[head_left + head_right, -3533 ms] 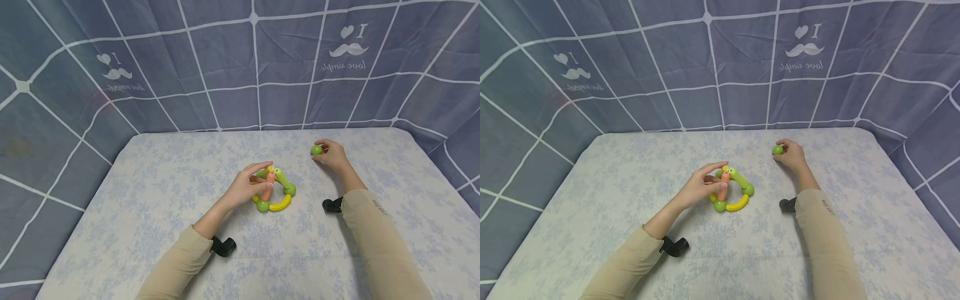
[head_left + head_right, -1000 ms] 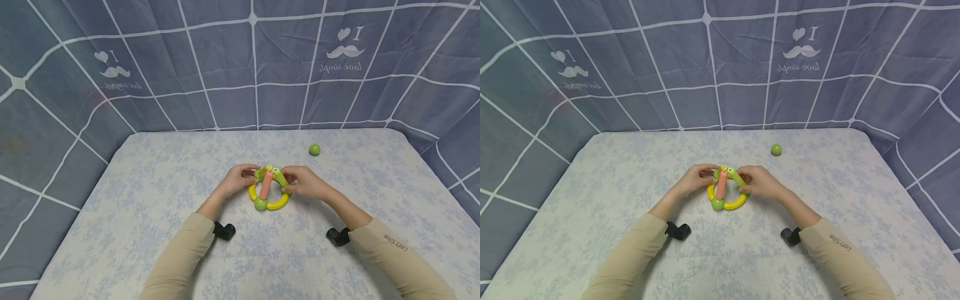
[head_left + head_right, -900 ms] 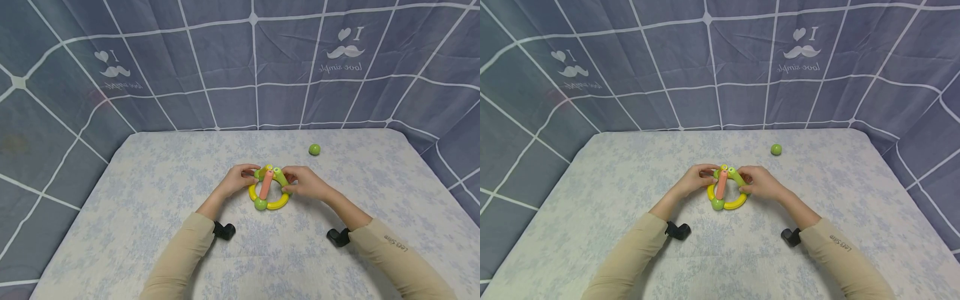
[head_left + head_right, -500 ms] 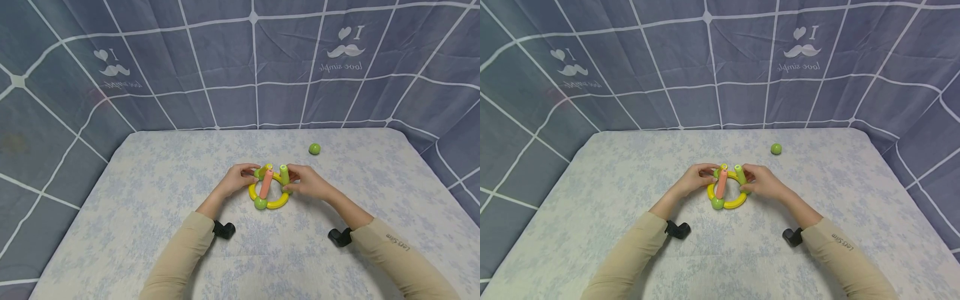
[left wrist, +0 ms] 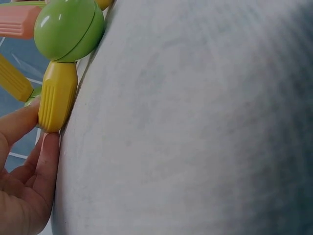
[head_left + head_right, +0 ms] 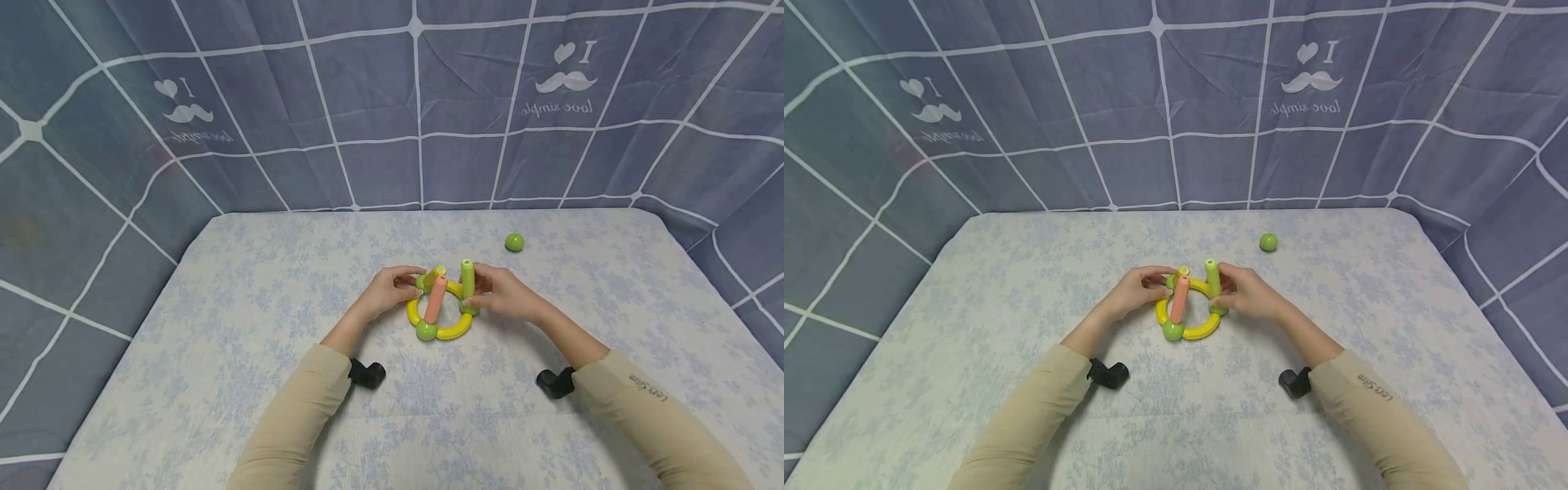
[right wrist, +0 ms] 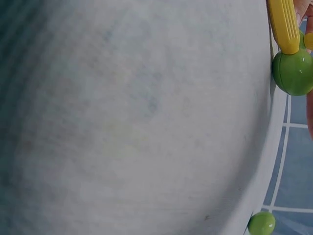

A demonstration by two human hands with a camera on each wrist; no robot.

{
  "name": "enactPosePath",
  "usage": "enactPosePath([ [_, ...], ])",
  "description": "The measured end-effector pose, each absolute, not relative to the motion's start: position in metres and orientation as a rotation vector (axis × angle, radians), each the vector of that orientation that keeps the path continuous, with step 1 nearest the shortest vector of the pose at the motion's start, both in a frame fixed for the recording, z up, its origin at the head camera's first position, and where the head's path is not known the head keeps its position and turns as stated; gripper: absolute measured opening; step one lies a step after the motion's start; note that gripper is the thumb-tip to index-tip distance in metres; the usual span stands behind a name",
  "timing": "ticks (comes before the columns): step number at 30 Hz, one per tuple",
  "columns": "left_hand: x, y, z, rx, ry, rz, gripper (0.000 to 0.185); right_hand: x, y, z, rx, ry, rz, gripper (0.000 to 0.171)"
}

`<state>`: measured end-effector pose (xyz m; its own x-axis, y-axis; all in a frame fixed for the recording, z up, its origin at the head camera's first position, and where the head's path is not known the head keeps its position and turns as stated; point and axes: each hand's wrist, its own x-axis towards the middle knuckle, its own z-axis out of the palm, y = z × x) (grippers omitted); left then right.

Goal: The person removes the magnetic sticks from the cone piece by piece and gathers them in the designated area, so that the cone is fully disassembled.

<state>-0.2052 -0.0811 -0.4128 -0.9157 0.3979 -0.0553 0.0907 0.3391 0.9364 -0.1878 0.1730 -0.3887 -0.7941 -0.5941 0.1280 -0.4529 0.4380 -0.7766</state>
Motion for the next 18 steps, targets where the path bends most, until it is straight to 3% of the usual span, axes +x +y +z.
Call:
enactPosePath([
  [18, -0.2066, -0.0818, -0.4149, 0.422, 2.305, 1.625, 0.040, -0.1928, 0.1723, -0.3904, -0.895, 2.573, -1.285, 0.033],
])
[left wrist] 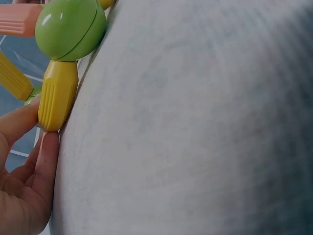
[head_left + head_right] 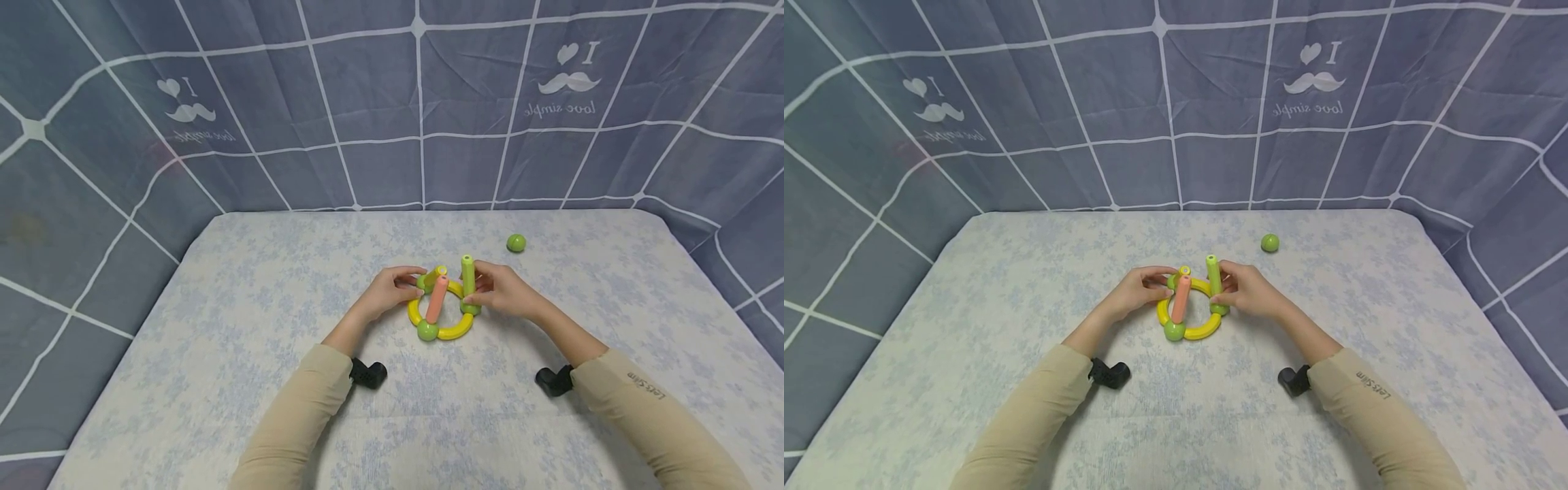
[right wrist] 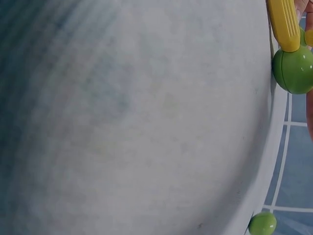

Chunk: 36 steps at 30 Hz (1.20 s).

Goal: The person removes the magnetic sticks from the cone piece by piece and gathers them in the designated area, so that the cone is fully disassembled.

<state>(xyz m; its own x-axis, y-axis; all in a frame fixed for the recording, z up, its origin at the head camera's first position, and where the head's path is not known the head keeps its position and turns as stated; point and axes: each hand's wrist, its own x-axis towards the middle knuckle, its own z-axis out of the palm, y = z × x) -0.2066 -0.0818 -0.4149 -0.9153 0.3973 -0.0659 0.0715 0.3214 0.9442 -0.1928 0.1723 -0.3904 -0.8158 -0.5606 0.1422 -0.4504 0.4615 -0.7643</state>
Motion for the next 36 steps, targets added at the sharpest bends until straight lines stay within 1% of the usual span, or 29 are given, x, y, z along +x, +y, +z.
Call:
enactPosePath([
  [5, -0.207, -0.082, -0.415, 0.432, 2.312, 1.625, 0.040, -0.190, 0.169, -0.384, -0.851, 2.587, -1.271, 0.034],
  [16, -0.207, -0.082, -0.416, 0.409, 2.287, 1.631, 0.039, -0.195, 0.173, -0.390, -0.775, 2.583, -1.330, 0.033],
  [22, -0.206, -0.082, -0.414, 0.399, 2.300, 1.631, 0.039, -0.202, 0.184, -0.388, -0.544, 2.625, -1.448, 0.041],
  [27, -0.205, -0.082, -0.414, 0.404, 2.301, 1.625, 0.040, -0.206, 0.195, -0.383, -0.361, 2.643, -1.477, 0.045],
  [36, -0.205, -0.082, -0.415, 0.390, 2.292, 1.629, 0.040, -0.206, 0.217, -0.377, -0.224, 2.677, -1.452, 0.050],
])
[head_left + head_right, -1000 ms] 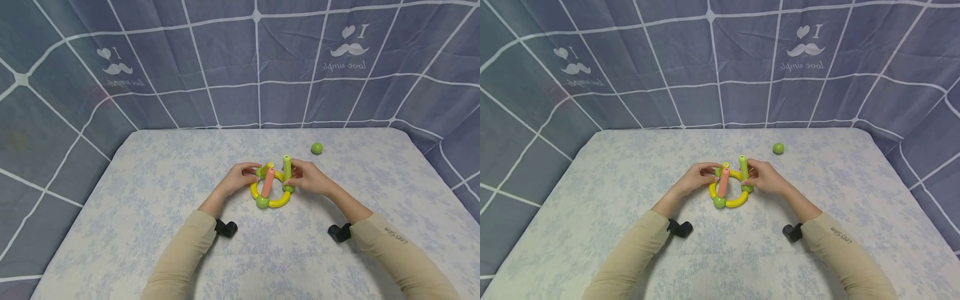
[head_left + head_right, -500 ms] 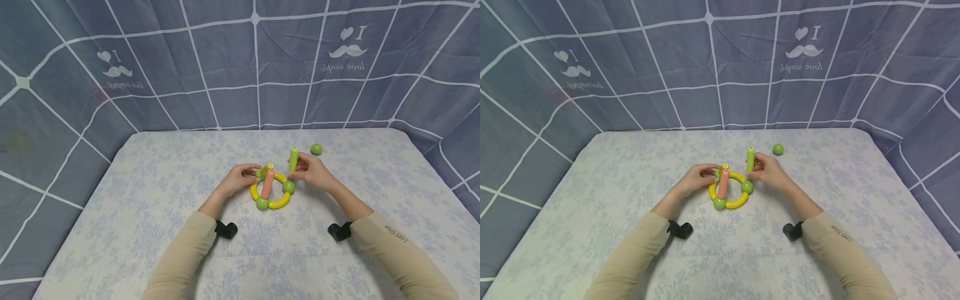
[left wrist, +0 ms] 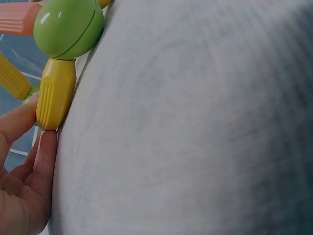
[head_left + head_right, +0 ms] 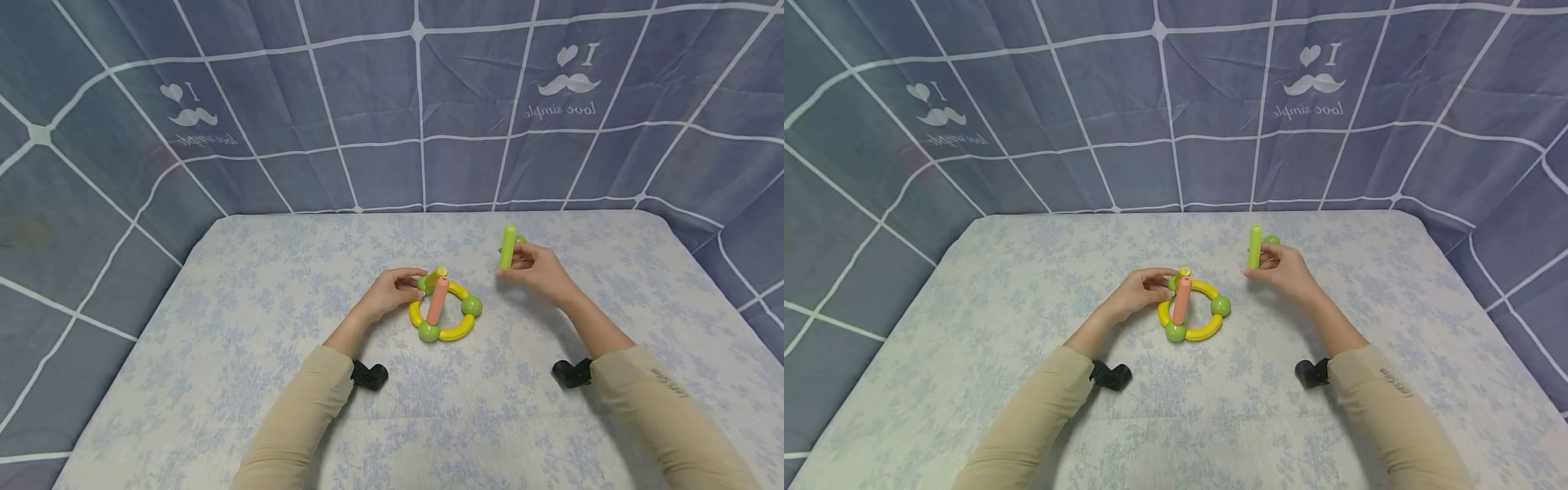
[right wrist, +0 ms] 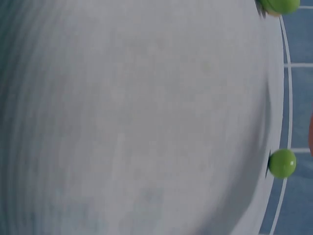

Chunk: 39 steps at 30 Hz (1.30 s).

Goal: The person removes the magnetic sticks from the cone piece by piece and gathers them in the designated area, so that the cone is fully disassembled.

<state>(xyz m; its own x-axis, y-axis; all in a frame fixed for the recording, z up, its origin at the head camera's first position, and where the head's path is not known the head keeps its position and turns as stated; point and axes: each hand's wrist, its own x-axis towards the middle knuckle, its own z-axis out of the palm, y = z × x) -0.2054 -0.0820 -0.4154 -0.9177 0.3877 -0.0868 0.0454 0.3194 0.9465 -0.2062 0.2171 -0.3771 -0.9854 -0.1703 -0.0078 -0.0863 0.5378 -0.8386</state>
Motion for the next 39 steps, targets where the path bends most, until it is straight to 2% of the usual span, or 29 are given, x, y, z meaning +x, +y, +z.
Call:
enactPosePath([
  [10, -0.205, -0.081, -0.415, 0.388, 2.301, 1.639, 0.039, -0.209, 0.241, -0.380, -0.207, 2.768, -1.444, 0.056],
  [30, -0.207, -0.082, -0.419, 0.380, 2.295, 1.655, 0.039, -0.230, 0.270, -0.396, 0.063, 2.661, -1.373, 0.070],
  [39, -0.207, -0.081, -0.418, 0.363, 2.290, 1.665, 0.039, -0.241, 0.276, -0.398, 0.179, 2.681, -1.339, 0.066],
])
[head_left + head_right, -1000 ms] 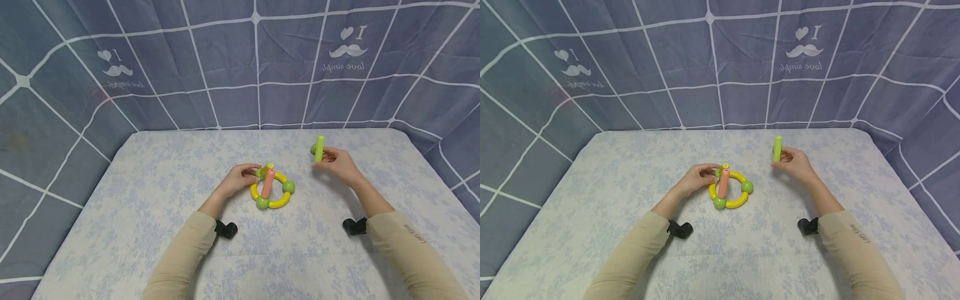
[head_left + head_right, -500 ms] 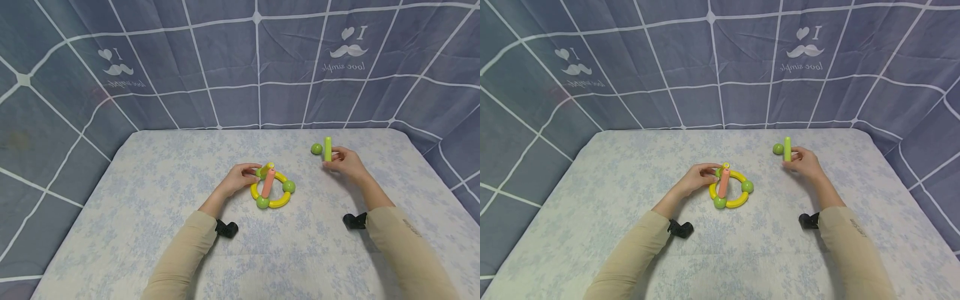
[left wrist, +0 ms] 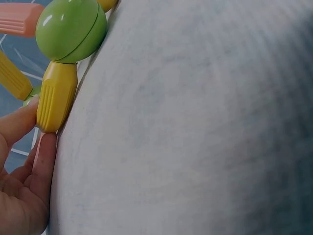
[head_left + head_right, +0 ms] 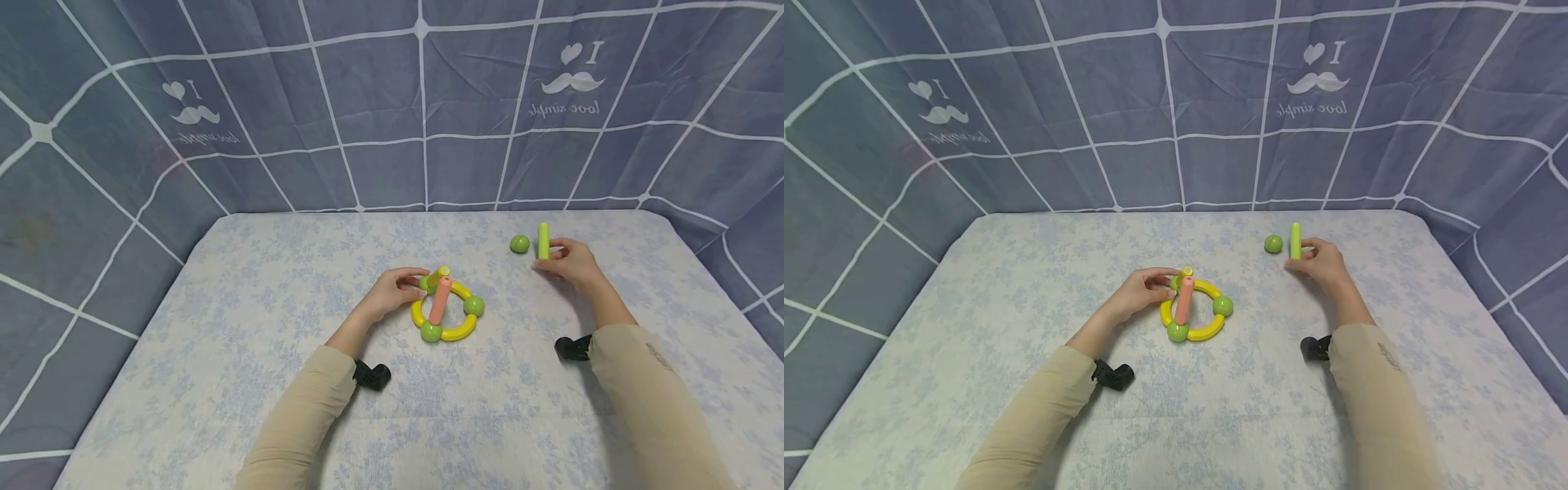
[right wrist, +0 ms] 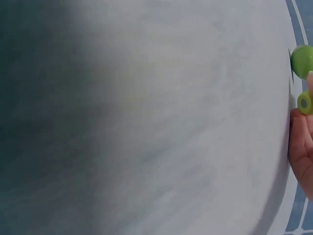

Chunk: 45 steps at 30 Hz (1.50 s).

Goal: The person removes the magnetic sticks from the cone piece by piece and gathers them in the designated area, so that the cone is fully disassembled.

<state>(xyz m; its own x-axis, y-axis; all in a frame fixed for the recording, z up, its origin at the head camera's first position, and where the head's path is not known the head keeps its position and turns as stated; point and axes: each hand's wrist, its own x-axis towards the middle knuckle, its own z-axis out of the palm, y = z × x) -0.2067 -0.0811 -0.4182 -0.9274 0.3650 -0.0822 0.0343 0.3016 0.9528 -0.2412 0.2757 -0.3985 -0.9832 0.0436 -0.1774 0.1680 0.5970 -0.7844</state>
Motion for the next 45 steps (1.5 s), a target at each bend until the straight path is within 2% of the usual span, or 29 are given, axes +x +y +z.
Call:
enactPosePath([
  [6, -0.208, -0.081, -0.421, 0.374, 2.292, 1.646, 0.039, -0.249, 0.276, -0.397, 0.252, 2.697, -1.293, 0.061],
  [24, -0.207, -0.080, -0.422, 0.381, 2.301, 1.643, 0.039, -0.263, 0.273, -0.396, 0.391, 2.709, -1.149, 0.065],
  [45, -0.206, -0.082, -0.413, 0.399, 2.319, 1.606, 0.039, -0.260, 0.273, -0.391, 0.316, 2.704, -1.139, 0.064],
])
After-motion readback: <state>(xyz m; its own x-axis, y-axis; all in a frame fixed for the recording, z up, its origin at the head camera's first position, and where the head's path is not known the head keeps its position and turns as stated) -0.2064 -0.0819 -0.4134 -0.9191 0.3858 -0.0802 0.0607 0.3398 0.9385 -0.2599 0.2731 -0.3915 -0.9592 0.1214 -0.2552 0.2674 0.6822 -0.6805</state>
